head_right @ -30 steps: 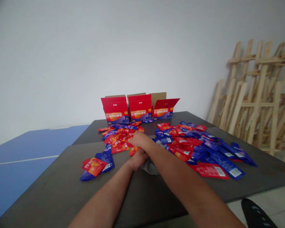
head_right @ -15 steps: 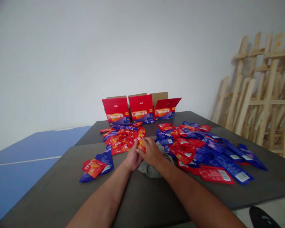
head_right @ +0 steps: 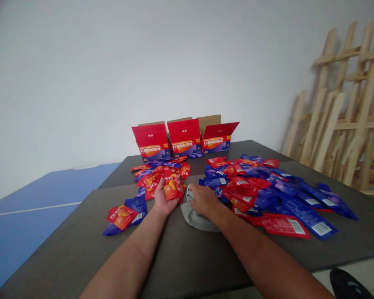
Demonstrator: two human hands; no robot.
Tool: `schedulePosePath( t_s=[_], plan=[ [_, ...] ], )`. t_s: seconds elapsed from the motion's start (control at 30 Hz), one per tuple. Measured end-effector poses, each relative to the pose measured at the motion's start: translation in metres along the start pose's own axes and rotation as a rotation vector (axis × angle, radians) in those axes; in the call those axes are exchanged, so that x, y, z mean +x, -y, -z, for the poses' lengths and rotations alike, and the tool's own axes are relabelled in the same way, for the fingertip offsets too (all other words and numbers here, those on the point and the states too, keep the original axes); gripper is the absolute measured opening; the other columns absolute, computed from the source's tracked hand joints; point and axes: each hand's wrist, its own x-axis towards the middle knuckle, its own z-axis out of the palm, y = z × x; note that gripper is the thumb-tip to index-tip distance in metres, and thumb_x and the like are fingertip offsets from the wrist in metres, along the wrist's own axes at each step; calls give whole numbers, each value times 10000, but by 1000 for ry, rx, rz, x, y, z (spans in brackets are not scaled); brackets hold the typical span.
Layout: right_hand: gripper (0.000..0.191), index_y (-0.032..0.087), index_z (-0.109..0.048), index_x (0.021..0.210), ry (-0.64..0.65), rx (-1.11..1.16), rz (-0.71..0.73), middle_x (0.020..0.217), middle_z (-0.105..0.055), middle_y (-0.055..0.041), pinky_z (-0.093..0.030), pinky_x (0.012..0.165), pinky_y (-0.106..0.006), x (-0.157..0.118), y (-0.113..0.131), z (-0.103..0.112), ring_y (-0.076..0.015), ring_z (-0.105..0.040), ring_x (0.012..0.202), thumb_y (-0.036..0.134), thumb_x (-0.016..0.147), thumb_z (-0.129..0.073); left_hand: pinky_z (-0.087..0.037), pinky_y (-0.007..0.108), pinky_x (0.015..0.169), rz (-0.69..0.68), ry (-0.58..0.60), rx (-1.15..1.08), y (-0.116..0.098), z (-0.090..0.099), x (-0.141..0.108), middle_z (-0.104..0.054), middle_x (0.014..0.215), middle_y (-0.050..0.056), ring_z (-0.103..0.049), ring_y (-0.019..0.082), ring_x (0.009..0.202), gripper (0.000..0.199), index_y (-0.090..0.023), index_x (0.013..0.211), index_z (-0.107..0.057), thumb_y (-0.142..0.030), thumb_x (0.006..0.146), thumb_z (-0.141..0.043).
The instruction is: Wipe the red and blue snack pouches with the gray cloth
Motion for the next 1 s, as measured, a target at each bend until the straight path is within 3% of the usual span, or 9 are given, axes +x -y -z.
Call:
schedulePosePath(
  t_s=[0.13, 0.33, 0.47, 0.57, 0.7, 1.0],
  plan=[
    [262, 191, -530, 983, -144, 27, -2, 972, -614, -67, -386, 802, -315, 4, -2, 4, -221, -561, 931, 163, 726, -571, -493, 265, 619, 61, 68, 16, 0, -4, -4, -651, 848, 109, -609, 155, 718, 499, -96, 1063, -630, -511, 872, -428],
    [264, 159, -521, 990, -237, 38, 108, 981, -581, -106, -388, 813, -363, -2, 13, 2, -253, -525, 923, 226, 737, -560, -492, 362, 840, 154, 149, 60, 3, -4, -6, -661, 951, 135, -629, 216, 886, 585, -74, 1164, -589, -544, 863, -414],
    [266, 133, -521, 1047, -217, 49, 262, 1037, -564, -141, -377, 858, -391, -6, 23, 3, -266, -496, 991, 260, 815, -500, -459, 421, 903, 168, 152, 61, 2, -1, -5, -656, 1029, 148, -610, 267, 1001, 612, -86, 1194, -571, -568, 846, -426],
    [195, 152, -570, 988, -136, 18, 327, 984, -580, -114, -371, 834, -371, -5, 24, 4, -244, -504, 961, 259, 886, -442, -439, 444, 928, 157, 175, 88, 2, 0, -5, -637, 1107, 162, -584, 291, 1067, 617, -90, 1209, -561, -568, 843, -429],
    [166, 167, -598, 940, -81, -39, 298, 938, -586, -86, -364, 785, -345, -3, 22, 4, -224, -513, 916, 256, 887, -469, -432, 432, 935, 237, 188, 133, 5, -4, -7, -629, 1131, 170, -575, 299, 1089, 650, -90, 1217, -557, -600, 837, -422],
    [153, 156, -577, 963, -175, -94, 140, 981, -593, -106, -375, 797, -337, 2, 8, -4, -231, -523, 939, 234, 900, -461, -494, 341, 840, 364, 204, 83, 16, -11, -10, -681, 981, 128, -650, 233, 928, 442, -93, 1103, -611, -443, 883, -454]
  ],
)
